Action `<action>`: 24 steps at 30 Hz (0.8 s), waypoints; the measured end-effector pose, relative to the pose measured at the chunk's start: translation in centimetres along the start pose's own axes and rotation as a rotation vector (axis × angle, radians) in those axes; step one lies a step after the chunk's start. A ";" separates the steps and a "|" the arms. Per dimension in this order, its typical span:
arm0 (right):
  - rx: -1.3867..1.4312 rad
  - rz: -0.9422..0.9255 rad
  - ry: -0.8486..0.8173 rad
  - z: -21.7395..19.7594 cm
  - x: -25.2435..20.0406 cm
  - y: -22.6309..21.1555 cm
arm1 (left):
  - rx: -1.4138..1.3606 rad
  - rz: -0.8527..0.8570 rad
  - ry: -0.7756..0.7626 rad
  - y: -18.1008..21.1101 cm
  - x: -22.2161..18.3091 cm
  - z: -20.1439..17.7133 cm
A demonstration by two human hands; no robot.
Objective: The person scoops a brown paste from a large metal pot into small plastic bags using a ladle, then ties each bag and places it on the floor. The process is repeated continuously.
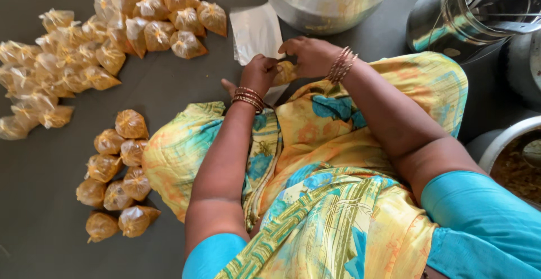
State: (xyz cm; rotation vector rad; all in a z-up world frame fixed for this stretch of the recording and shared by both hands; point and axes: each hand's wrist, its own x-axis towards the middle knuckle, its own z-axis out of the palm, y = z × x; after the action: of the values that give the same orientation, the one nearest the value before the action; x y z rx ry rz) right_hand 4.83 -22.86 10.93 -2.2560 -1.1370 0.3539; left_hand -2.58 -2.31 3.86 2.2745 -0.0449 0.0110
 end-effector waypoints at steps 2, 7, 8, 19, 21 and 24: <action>-0.102 0.079 -0.071 1.6 0.6 0.5 | 0.009 -0.008 -0.008 -1.0 0.8 1.2; -0.323 0.194 -0.144 7.1 1.8 1.8 | 0.082 0.007 -0.080 -5.8 2.2 4.9; -0.384 0.138 -0.175 7.7 2.0 2.1 | 0.153 0.014 -0.088 -6.9 2.3 5.6; -0.398 0.284 -0.011 9.1 1.5 2.7 | 0.176 -0.048 -0.157 -11.5 3.1 7.0; -0.370 0.273 0.007 8.4 1.5 2.5 | 0.329 0.001 -0.061 -9.6 2.5 6.3; -0.423 0.255 0.064 7.6 1.3 1.8 | 0.458 -0.052 0.026 -6.4 1.3 5.0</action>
State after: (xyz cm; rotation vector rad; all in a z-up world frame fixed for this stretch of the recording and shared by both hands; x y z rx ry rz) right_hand 3.16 -19.80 3.81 -2.7733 -0.9600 0.1460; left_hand -1.05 -2.01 -4.22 2.7318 0.0337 0.0254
